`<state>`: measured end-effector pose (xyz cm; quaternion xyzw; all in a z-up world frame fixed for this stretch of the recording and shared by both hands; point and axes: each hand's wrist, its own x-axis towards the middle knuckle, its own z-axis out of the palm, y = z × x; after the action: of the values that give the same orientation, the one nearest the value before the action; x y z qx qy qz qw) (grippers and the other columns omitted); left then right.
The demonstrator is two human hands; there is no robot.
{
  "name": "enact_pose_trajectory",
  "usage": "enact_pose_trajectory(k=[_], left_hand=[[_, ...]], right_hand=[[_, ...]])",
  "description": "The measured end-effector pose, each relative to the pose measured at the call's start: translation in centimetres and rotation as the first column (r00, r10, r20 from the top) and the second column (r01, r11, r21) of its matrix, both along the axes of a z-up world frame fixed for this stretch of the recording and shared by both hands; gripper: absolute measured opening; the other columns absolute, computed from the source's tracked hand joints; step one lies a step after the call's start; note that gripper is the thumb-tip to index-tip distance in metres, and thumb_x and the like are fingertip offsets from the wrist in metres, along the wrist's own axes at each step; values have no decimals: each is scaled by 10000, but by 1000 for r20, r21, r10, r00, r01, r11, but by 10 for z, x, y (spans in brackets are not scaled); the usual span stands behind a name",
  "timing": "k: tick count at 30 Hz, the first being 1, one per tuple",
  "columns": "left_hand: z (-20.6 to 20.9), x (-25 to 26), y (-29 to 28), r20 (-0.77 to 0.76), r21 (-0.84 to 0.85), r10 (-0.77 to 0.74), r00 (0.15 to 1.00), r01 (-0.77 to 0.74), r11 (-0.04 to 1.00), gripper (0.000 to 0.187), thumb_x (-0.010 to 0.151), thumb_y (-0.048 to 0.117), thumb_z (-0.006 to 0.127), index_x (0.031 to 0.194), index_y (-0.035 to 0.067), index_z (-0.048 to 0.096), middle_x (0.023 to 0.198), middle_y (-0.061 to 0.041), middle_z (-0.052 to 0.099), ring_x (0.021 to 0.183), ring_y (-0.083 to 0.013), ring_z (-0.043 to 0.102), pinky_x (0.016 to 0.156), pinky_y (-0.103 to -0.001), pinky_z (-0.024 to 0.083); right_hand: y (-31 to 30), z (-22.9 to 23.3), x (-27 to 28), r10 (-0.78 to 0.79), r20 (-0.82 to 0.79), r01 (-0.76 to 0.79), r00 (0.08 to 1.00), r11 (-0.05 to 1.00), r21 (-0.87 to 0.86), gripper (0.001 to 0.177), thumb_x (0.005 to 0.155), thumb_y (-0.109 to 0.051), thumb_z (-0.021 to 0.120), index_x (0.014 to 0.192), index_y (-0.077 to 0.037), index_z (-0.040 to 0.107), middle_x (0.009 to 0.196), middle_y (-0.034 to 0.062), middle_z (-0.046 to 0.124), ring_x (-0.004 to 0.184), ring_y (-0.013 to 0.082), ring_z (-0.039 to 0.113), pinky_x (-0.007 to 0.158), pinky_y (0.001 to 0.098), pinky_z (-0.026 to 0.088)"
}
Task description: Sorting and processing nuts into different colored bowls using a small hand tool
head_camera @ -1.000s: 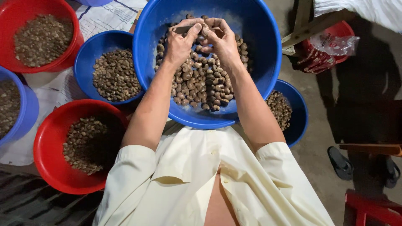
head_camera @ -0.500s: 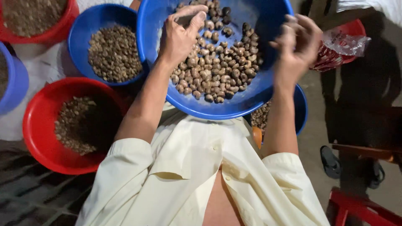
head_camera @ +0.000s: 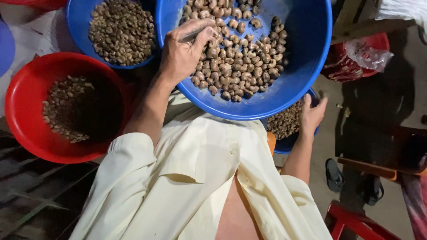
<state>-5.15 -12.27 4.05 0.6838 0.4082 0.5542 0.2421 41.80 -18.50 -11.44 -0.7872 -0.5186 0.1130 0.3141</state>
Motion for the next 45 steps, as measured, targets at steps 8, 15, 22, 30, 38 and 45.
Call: enact_pose_trajectory(k=[8,15,22,30,38,45], left_hand=[[-18,-3,-1,216,-56,-38,976,51,997,234,1116,138,570,1286,1,654,1281,-167,697,1009,-298,795,863,-334,711],[-11,0,1,151,-117,67,986,-49,992,267,1094,198,585,1239,13,712,1115,-63,771,878,-212,814,772,-250,594],[-11,1,-1,101,-112,71,992,-59,992,235,1094,164,612,1213,2,734,922,-253,764,878,-358,767,743,-427,657],[-19,3,-3,61,-219,86,994,-71,973,256,1090,219,622,1207,22,737,952,-221,770,918,-307,769,786,-427,642],[-32,5,4,136,-223,112,984,-80,971,220,1071,208,648,1181,48,750,943,-206,771,893,-280,763,680,-383,644],[-10,15,-8,108,-32,-20,994,24,999,207,1066,119,588,1160,12,739,1201,-126,749,1159,-224,704,1062,-343,551]], right_hand=[[41,194,-139,433,71,-365,898,648,669,197,1146,-64,524,1339,-36,554,1207,174,611,1033,271,644,839,355,566],[145,143,-244,717,446,-800,536,600,-2,461,866,-207,782,1300,-158,634,1169,121,747,1000,361,718,712,448,543],[138,79,-313,626,634,-716,455,680,-158,187,879,-206,639,992,-192,787,1025,54,733,790,297,777,668,444,635],[153,47,-285,769,208,-747,604,637,-190,411,885,-380,689,1261,-240,601,1377,33,608,1075,379,720,869,551,610],[128,96,-282,583,-528,-632,617,768,109,220,888,-279,686,1065,-148,684,971,95,765,899,277,752,738,429,622],[122,119,-279,303,-931,-533,206,832,153,152,966,-77,627,1109,-25,627,841,96,651,627,173,698,534,283,609]])
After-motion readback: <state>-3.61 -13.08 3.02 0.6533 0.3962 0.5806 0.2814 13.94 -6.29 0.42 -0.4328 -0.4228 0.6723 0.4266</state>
